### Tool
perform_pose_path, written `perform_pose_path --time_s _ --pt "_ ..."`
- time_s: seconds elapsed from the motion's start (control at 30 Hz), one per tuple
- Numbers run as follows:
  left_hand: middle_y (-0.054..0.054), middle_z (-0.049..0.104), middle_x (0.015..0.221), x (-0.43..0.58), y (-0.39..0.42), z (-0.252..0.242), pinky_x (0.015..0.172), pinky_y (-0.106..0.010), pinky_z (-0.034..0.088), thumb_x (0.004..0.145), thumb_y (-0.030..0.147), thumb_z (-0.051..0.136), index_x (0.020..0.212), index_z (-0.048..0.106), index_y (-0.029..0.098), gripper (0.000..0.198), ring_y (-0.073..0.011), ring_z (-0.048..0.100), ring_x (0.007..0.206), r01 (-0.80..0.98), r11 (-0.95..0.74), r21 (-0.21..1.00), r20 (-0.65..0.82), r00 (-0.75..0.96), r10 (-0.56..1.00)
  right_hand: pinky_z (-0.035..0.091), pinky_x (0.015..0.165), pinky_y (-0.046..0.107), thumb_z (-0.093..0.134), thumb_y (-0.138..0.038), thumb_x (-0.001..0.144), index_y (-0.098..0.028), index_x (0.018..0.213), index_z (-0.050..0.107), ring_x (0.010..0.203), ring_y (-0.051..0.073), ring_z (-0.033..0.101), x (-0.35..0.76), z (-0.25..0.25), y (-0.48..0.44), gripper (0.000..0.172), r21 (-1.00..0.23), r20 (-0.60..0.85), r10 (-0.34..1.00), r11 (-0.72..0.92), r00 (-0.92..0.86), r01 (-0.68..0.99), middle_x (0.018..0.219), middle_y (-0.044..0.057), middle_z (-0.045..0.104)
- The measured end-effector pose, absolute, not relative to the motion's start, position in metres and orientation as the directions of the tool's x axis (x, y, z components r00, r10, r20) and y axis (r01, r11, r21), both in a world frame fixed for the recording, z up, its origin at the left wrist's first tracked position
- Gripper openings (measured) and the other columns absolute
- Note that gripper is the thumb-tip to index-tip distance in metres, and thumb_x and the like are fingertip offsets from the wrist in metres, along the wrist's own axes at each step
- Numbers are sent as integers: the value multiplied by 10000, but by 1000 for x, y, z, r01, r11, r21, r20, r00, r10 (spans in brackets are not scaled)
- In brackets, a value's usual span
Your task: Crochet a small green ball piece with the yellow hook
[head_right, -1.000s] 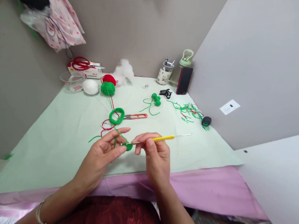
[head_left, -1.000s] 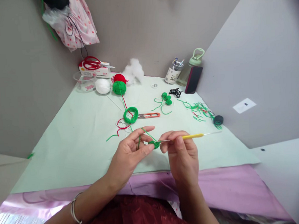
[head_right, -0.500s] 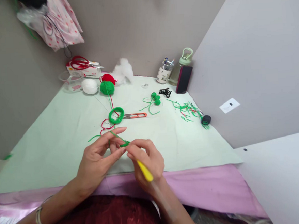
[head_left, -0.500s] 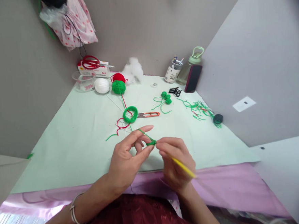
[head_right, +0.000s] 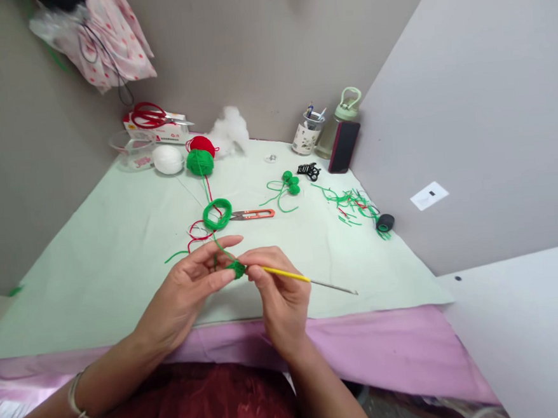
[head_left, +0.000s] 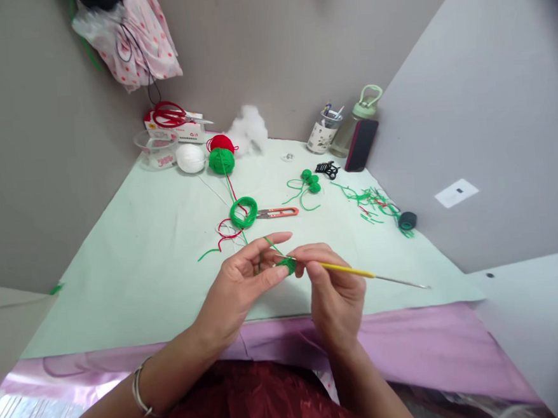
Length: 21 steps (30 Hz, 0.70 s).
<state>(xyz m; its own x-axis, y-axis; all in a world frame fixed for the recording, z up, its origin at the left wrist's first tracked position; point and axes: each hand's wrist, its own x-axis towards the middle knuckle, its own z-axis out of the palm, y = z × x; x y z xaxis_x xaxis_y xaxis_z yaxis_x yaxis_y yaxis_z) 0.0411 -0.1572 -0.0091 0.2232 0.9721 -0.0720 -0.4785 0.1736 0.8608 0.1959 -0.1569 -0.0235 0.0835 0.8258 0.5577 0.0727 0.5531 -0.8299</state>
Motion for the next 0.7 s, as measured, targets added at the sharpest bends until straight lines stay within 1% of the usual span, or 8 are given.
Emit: perform_pose_path --time_s 0.07,0.13,0.2,0.23,0.33,0.43,0.57,0.7 --pt "12 698 908 43 -158 -11 885 -271 438 856 246 876 1227 828 303 379 -140 565 872 -462 156 873 -81 178 981 571 697 337 645 -181 1024 -330 1090 816 827 185 699 194 -29 -159 236 -795 600 796 581 86 173 931 23 774" --pt "2 719 913 45 -157 -12 897 -279 444 837 257 893 1255 816 279 425 -147 585 887 -508 205 836 -128 181 975 589 729 354 683 -139 989 -366 1173 810 890 203 717 192 -34 -162 319 -683 705 706 653 63 325 1014 38 775" --pt "-17 734 912 45 -155 -13 913 -293 461 812 276 914 1262 811 242 463 -159 617 908 -578 322 750 -195 272 942 593 762 366 714 -112 958 -382 1229 798 937 213 721 193 -36 -163 392 -565 786 618 703 22 433 1084 51 771" --pt "-25 736 911 44 -153 -13 925 -301 470 803 280 920 1245 819 224 457 -160 626 910 -603 375 704 -219 318 922 587 767 363 710 -110 961 -375 1223 802 933 210 717 194 -35 -162 384 -559 790 612 703 26 439 1077 51 770" --pt "-18 715 907 41 -148 -15 949 -298 481 788 265 924 1129 860 209 351 -135 614 876 -642 391 660 -240 314 919 532 706 324 648 -161 1018 -324 1092 826 810 170 667 197 -30 -158 252 -760 646 744 607 171 232 905 21 740" --pt "13 695 916 39 -148 -15 921 -253 465 797 245 917 1130 864 267 338 -110 588 875 -597 277 753 -186 211 960 477 646 297 642 -249 1041 -303 984 825 699 134 596 197 -25 -154 198 -868 474 858 493 198 -61 834 -5 708" --pt "28 708 928 40 -154 -14 914 -236 449 865 264 873 1188 845 353 336 -114 606 932 -483 201 852 -97 231 968 497 704 301 704 -270 1009 -296 989 838 766 140 620 195 -28 -154 138 -883 456 882 465 114 -65 905 9 761" --pt "23 686 936 40 -155 -14 899 -249 451 880 283 858 1190 843 350 318 -125 603 932 -436 162 885 -81 199 977 489 669 286 695 -286 1017 -290 996 836 716 123 616 198 -31 -155 142 -906 392 910 407 132 -113 868 0 753"
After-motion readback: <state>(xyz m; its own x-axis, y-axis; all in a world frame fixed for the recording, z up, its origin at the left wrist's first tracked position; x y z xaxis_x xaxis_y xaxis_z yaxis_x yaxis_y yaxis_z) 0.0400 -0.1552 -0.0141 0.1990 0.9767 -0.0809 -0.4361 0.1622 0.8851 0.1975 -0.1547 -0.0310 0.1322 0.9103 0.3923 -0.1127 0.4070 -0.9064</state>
